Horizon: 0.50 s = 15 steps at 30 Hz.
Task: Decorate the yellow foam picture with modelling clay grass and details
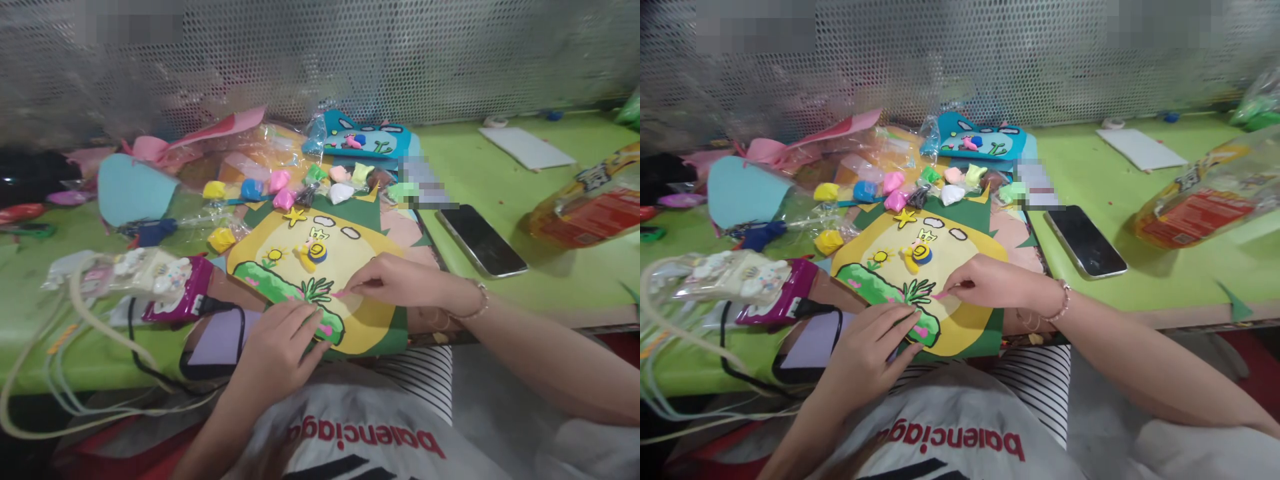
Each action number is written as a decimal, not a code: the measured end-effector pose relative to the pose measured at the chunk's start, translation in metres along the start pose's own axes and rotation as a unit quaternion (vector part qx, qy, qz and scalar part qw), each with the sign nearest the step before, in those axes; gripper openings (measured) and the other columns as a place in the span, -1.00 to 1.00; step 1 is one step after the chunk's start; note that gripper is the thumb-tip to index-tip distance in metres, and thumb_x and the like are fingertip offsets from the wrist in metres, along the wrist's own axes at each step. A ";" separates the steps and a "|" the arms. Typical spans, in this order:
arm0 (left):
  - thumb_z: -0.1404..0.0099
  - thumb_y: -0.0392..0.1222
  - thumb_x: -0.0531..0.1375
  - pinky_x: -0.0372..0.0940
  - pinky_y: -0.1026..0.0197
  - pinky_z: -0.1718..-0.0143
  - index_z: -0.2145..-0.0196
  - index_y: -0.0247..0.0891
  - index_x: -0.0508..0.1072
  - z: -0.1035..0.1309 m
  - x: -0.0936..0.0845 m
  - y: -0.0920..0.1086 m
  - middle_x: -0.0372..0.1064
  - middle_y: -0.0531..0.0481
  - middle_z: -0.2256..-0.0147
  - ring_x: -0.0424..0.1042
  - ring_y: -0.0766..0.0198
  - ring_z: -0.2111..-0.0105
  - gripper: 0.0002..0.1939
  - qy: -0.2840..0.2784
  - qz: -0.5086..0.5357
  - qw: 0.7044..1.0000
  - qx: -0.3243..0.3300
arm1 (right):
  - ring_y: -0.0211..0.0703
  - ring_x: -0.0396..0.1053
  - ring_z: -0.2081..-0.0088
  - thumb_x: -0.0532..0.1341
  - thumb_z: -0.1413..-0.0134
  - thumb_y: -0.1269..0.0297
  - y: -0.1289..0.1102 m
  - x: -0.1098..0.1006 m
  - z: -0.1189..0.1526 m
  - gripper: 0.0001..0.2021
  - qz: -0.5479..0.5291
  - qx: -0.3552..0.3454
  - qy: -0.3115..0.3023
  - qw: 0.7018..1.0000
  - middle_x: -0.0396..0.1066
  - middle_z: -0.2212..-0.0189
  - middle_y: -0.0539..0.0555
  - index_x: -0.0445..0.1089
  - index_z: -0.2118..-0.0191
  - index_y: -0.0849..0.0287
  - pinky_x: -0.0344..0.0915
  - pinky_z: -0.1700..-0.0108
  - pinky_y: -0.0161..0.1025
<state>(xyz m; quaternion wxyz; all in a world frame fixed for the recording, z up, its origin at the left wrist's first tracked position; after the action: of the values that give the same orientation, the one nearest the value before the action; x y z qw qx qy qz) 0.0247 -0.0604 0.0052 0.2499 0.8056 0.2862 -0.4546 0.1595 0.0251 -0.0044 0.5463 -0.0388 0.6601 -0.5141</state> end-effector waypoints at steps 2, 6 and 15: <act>-0.27 -0.20 0.17 0.35 0.02 0.07 0.15 -0.35 0.45 -0.001 0.001 0.001 0.49 -0.16 0.17 0.44 0.09 0.16 -0.77 0.000 -0.002 1.000 0.003 | -0.30 0.40 0.42 0.09 -0.15 0.39 0.000 0.001 -0.001 -0.71 -0.003 0.002 -0.001 1.000 0.58 0.29 0.02 0.55 0.15 0.17 0.23 0.40 -0.37; -0.28 -0.19 0.16 0.35 0.02 0.07 0.15 -0.36 0.45 -0.003 0.000 0.003 0.49 -0.17 0.18 0.44 0.09 0.16 -0.77 -0.002 -0.004 1.000 0.007 | -0.30 0.39 0.43 0.10 -0.16 0.38 -0.003 0.002 -0.002 -0.72 0.000 0.003 -0.003 1.000 0.57 0.30 0.02 0.55 0.14 0.16 0.23 0.40 -0.37; -0.29 -0.17 0.16 0.30 -0.02 0.02 0.05 -0.37 0.40 -0.005 0.010 -0.003 0.45 -0.17 0.15 0.40 0.06 0.12 -0.69 -0.013 -0.010 1.000 0.002 | -0.21 0.41 0.28 0.03 -0.26 0.26 0.006 -0.046 0.026 -0.73 0.089 0.026 0.144 0.985 0.52 0.23 0.10 0.44 0.11 0.18 0.25 0.27 -0.32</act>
<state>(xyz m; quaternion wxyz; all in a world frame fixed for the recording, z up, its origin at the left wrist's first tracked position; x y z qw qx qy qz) 0.0292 -0.0525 -0.0014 0.2471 0.7976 0.2899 -0.4678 0.2012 0.0395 0.0255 0.4896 0.1088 0.7190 -0.4811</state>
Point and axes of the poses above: each hand's wrist, its own z-axis away from the middle knuckle, its own x-axis out of the palm, y = z × x, the point moved 8 cm from there along -z, towards the middle knuckle
